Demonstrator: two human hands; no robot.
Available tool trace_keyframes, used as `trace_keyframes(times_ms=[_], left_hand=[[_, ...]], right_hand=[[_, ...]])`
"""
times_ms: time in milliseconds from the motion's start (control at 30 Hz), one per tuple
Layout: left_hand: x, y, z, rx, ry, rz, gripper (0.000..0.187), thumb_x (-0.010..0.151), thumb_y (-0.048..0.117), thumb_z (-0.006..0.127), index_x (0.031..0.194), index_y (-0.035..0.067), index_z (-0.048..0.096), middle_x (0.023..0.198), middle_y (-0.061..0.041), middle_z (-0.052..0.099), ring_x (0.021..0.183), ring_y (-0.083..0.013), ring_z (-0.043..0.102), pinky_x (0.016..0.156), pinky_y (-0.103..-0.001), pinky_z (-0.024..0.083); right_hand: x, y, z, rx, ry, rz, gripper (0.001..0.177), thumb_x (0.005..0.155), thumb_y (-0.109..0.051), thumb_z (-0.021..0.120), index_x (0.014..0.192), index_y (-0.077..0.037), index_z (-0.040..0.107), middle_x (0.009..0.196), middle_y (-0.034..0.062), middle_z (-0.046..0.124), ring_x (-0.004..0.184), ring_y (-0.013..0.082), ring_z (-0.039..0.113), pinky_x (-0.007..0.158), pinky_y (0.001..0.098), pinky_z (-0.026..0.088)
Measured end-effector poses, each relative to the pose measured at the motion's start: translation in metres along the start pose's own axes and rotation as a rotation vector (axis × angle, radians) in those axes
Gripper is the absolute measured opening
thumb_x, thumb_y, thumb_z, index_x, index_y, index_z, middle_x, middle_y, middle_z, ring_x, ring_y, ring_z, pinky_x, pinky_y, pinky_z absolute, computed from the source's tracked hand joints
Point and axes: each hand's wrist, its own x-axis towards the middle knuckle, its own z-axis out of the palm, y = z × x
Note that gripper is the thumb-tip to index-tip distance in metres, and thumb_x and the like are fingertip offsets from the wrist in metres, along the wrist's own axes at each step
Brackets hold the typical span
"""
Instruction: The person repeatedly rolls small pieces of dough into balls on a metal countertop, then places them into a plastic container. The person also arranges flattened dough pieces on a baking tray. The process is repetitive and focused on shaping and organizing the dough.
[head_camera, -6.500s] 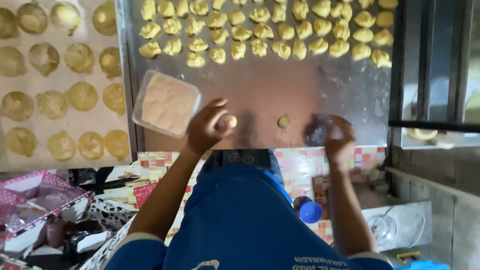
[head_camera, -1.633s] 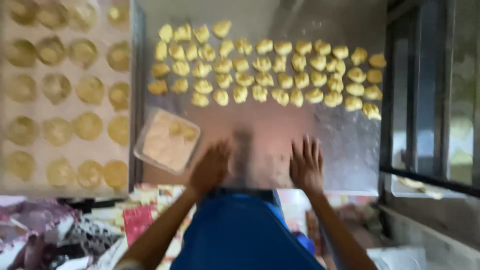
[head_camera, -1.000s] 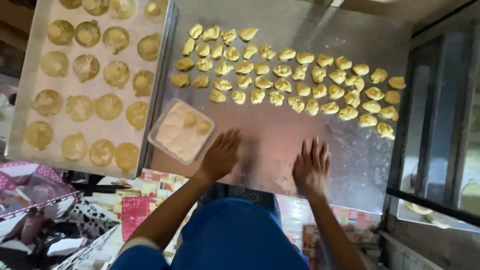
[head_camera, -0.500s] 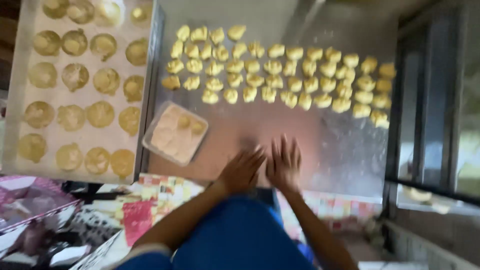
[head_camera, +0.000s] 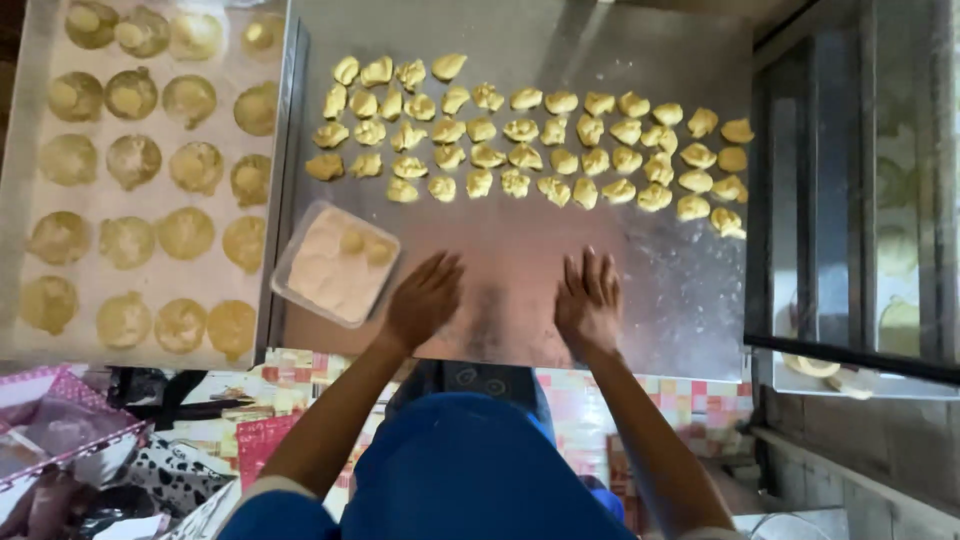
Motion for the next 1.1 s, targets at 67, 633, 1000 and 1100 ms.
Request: trace_keyframes(times_ms=[67, 633, 1000, 1100], left_hand=[[-0.032, -0.007, 0.0, 0.133, -0.058, 0.018, 0.045, 0.1, 0.022, 0.049, 0.134, -0.003, 0.062, 0.14, -0.025, 0.061, 0.134, -0.0414, 0.055, 0.12, -0.056, 0.036], [0.057, -0.016, -0.039, -0.153, 0.056, -0.01, 0.043, 0.095, 0.022, 0.058, 0.132, 0.001, 0.066, 0.134, -0.023, 0.066, 0.126, -0.0391, 0.063, 0.112, -0.051, 0.047], [0.032, -0.02, -0.015, -0.09, 0.111, 0.028, 0.034, 0.096, 0.014, 0.052, 0.116, -0.005, 0.071, 0.133, -0.028, 0.063, 0.127, -0.0433, 0.06, 0.117, -0.055, 0.042], [0.02, -0.006, -0.022, -0.166, -0.031, -0.108, 0.055, 0.106, 0.025, 0.031, 0.14, -0.013, 0.051, 0.145, -0.036, 0.05, 0.136, -0.0499, 0.048, 0.121, -0.055, 0.035]], right_hand=[[-0.02, -0.011, -0.025, 0.137, -0.116, 0.167, 0.05, 0.095, -0.026, 0.056, 0.141, -0.009, 0.061, 0.147, 0.0317, 0.053, 0.134, 0.0625, 0.048, 0.104, 0.0624, 0.044], [0.007, -0.006, 0.013, 0.18, -0.051, 0.147, 0.054, 0.102, -0.034, 0.052, 0.154, -0.018, 0.051, 0.161, 0.017, 0.045, 0.145, 0.046, 0.043, 0.107, 0.055, 0.046], [-0.009, -0.002, 0.026, 0.112, 0.175, 0.086, 0.056, 0.089, -0.033, 0.071, 0.143, -0.021, 0.067, 0.15, 0.0132, 0.061, 0.143, 0.0428, 0.049, 0.116, 0.0521, 0.039], [-0.021, -0.024, 0.008, 0.14, 0.013, 0.18, 0.05, 0.098, -0.032, 0.058, 0.147, -0.022, 0.062, 0.148, 0.0189, 0.061, 0.135, 0.0502, 0.055, 0.106, 0.0531, 0.047]])
